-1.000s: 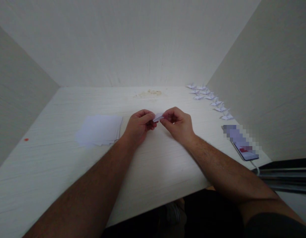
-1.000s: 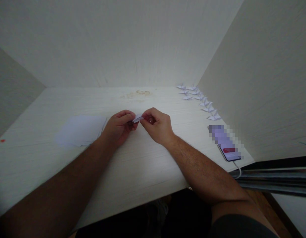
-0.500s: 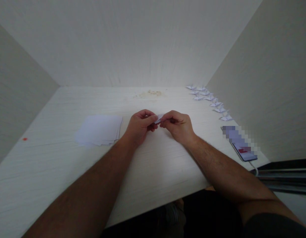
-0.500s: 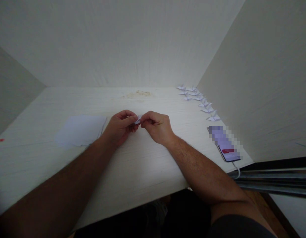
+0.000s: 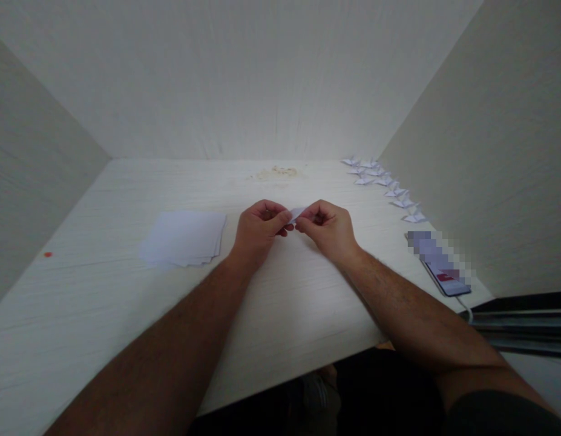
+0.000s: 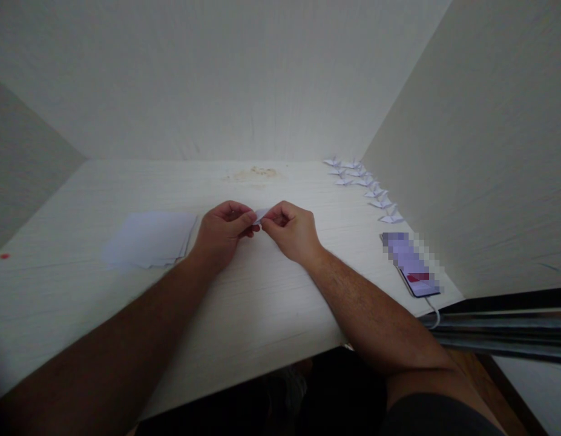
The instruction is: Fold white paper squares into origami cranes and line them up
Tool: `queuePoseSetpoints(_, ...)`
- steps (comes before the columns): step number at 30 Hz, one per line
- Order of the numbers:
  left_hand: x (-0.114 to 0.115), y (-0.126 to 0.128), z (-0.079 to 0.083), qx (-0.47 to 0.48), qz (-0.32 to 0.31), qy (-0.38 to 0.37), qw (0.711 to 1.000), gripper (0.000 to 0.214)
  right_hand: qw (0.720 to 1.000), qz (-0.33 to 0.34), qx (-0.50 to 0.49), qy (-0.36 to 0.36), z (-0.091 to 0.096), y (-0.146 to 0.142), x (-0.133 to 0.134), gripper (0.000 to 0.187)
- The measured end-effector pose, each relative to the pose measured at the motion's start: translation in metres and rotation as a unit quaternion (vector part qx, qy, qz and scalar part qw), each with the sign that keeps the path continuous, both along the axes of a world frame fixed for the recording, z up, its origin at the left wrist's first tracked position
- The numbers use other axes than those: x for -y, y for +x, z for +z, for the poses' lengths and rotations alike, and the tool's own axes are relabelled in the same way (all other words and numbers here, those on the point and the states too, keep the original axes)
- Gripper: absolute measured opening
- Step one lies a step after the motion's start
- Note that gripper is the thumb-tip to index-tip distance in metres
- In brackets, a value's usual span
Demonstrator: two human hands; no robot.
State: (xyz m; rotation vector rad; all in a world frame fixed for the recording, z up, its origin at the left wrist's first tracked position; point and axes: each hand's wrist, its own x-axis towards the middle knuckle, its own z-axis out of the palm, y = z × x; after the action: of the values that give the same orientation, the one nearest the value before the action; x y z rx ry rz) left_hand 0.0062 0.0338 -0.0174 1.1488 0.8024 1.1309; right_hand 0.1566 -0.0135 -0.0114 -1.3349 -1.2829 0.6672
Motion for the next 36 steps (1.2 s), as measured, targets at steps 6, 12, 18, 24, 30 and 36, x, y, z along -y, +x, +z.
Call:
queuePoseSetpoints(6,0.0006,0.0004,-0.0016,-0.018,-0.001,0.046,0.999,0.027,0.988,-0.002,-0.152,-0.033,0.003,-0.0027,-0.0064,0.032)
queuePoseSetpoints(12,0.001,0.0003,-0.0012,-0.051,0.024,0.072,0.996,0.026,0.986,-0.005,-0.153,-0.07,0.005,-0.0044,-0.0045,0.023)
queuePoseSetpoints(18,0.0027,0.0014,-0.0022,-0.096,0.084,0.106,0.986,0.022,0.988,-0.022,-0.138,-0.062,0.0049,-0.0053,-0.002,0.022)
queuePoseSetpoints(24,0.0046,0.0033,-0.0029,-0.125,0.135,0.147,0.972,0.019,0.988,-0.036,-0.134,-0.065,0.0033,-0.0084,-0.0014,0.023)
queuePoseSetpoints(30,0.0036,0.0017,-0.0032,-0.107,0.094,0.143,0.979,0.022,0.99,-0.016,-0.131,-0.041,0.0043,-0.0074,-0.0021,0.023)
queuePoseSetpoints(36,0.002,-0.0001,-0.0026,-0.11,0.071,0.138,0.982,0.02,0.997,-0.014,-0.078,0.002,0.0026,-0.0062,-0.0003,0.018)
